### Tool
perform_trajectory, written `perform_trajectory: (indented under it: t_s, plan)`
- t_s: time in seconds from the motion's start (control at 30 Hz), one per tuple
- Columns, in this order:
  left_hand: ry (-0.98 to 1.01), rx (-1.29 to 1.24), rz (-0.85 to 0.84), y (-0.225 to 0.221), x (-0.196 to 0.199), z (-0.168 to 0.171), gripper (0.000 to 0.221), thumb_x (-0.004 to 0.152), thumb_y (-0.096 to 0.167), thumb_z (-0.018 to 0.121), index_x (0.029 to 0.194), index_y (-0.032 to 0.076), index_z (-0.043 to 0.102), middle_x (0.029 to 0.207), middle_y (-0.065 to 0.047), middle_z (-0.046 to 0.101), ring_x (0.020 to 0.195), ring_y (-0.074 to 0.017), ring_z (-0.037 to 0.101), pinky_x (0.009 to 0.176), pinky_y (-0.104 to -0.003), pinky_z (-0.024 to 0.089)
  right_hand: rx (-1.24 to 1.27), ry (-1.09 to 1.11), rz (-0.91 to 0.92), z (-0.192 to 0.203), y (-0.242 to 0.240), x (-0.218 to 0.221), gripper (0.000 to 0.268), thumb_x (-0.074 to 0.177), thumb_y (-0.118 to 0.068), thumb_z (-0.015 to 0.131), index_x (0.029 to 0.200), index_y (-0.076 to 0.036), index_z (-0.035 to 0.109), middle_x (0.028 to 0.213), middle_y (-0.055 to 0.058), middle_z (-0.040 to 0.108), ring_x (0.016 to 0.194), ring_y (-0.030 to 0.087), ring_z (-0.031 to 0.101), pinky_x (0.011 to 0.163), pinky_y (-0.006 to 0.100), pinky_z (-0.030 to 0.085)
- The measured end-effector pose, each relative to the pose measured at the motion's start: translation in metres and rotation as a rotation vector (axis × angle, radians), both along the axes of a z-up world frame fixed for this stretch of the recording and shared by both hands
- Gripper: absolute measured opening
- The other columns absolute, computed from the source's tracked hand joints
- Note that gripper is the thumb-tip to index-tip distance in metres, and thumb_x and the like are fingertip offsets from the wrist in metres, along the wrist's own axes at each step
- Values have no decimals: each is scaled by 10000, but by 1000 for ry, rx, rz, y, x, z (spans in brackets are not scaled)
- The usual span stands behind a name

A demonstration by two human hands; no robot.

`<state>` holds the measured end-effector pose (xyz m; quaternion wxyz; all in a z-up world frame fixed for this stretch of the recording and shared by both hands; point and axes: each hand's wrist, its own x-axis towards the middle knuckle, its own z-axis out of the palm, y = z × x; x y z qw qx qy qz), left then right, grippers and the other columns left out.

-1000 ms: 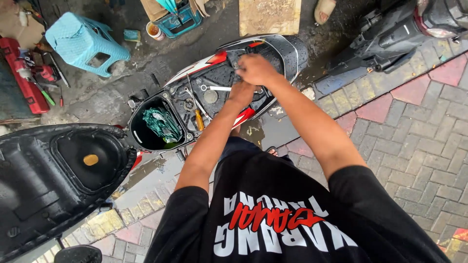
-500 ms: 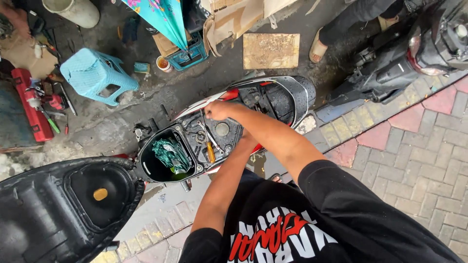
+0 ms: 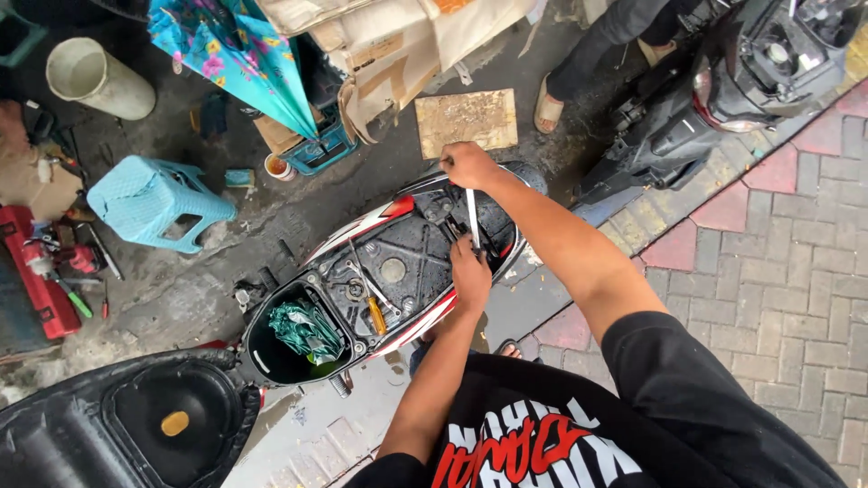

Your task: Using a wrench to remove or tighten fasteners on a motorcycle under the seat area.

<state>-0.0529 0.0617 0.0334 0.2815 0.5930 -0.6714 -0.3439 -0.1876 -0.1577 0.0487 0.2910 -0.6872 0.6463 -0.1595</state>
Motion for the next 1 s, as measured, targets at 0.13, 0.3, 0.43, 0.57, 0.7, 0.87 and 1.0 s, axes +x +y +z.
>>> perform_trajectory:
  t_s: [0.13,0.3,0.43,0.57,0.7,0.87,1.0]
  plan:
    - [-84,-36,0,-9,4,-43,296,887,65,697,1134,77,535,1053,-117,527,978,-367,652,661,-447,638,-104,-26,-81,33,41,-27,178,965,-204,662,1045,-65,741,972,151,694,923,377,707,788,455,600]
    - [-148,-9,-75,-13,12,-38,138,923,65,715,1006,84,606,949,-43,553,980,-273,648,745,-357,606,-415,84,-55,58,87,-31,206,846,-111,770,1007,-51,657,989,114,479,994,412,563,842,479,543]
    - [-145,-50,-77,-11,12,-25,268,807,132,840,983,33,664,917,-110,612,937,-351,675,771,-435,599,-417,165,-104,64,97,-29,255,829,-162,787,1029,-91,646,1026,95,486,1005,371,549,856,468,522]
    - [-213,-80,-60,-17,7,-41,249,818,149,836,959,57,653,907,-92,613,939,-321,681,788,-398,589,-443,245,-82,50,90,-37,193,853,-160,757,998,-93,648,993,82,478,980,339,544,813,426,507]
    - [-345,-53,-99,-15,6,-27,229,867,131,802,997,41,637,953,-99,600,979,-297,676,813,-370,593,-397,127,-99,42,89,-51,60,919,-108,709,929,-68,666,930,68,469,937,332,568,756,390,515]
    - [-356,-30,-178,-17,9,-18,197,937,95,748,1064,-1,632,1039,-154,621,1075,-335,669,874,-397,597,-396,42,-204,51,109,-58,77,895,-140,743,901,-63,732,858,90,491,847,350,613,697,400,536]
    - [-376,-38,-225,-18,9,-11,192,955,68,732,1094,-5,621,1061,-163,620,1126,-353,669,886,-425,617,-393,-17,-347,63,140,-69,99,888,-144,759,891,-46,747,809,82,508,792,351,629,641,406,542]
